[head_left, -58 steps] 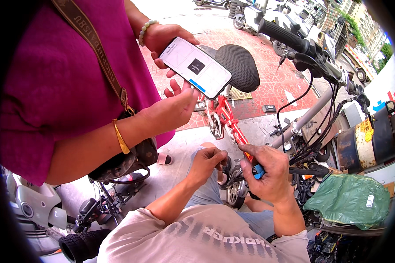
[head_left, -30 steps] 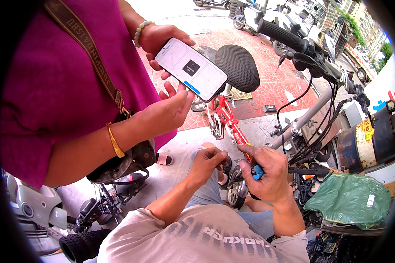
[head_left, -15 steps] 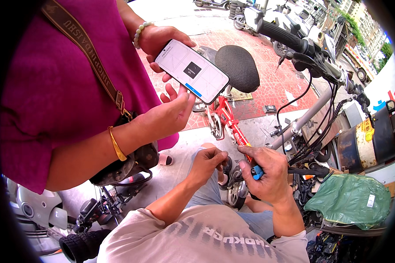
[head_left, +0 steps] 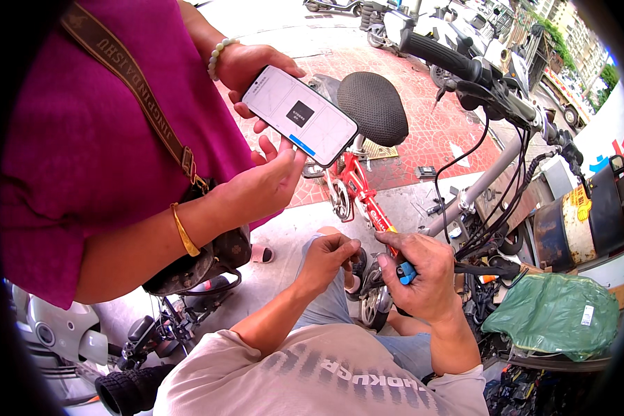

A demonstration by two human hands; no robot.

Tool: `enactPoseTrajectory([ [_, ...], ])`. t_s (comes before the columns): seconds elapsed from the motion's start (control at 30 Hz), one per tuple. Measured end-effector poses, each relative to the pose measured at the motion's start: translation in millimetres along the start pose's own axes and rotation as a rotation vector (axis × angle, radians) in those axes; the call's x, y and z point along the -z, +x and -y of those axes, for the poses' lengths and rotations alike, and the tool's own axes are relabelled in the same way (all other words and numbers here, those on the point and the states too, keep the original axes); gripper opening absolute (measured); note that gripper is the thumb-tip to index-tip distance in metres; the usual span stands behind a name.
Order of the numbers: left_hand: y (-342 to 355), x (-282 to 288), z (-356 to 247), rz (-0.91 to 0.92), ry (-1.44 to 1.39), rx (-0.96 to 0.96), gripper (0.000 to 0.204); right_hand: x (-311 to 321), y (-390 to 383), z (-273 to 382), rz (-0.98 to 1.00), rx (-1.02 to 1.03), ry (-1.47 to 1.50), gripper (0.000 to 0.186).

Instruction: The person navigates a smartphone app to scan a QR code on a bicycle, then uses a small blue tool to adjust the bicycle's brake cable and housing near the handlebars.

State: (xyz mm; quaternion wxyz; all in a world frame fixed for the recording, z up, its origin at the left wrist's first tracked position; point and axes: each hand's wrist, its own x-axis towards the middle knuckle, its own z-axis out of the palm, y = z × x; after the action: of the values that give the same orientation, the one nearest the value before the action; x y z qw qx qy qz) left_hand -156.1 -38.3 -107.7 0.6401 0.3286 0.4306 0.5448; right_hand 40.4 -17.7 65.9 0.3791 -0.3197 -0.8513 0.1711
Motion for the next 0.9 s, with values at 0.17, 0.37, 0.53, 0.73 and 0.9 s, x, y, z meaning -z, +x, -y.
enactPoseTrajectory([
  [0.17,5.5,0.8,12.8,0.020,0.018,-0.005,0.030,-2.0,-7.5,-10.0,0.000,0.003,-0.004,0.029],
  [0.37,7.7,2.8,16.5,0.028,0.021,0.004,0.029,-3.4,-8.5,-13.3,-0.001,0.001,-0.006,0.028],
  [0.53,7.0,-0.7,11.2,0.008,0.007,-0.010,0.030,-2.1,-5.3,-11.3,0.005,0.000,-0.013,0.028],
  [0.73,0.3,1.4,-2.6,0.007,0.012,-0.011,0.030,0.5,3.3,0.5,0.001,0.008,-0.003,0.028],
  [0.9,10.0,0.5,13.9,0.008,-0.001,-0.011,0.030,-4.0,-4.0,-13.2,0.005,-0.001,-0.006,0.028],
])
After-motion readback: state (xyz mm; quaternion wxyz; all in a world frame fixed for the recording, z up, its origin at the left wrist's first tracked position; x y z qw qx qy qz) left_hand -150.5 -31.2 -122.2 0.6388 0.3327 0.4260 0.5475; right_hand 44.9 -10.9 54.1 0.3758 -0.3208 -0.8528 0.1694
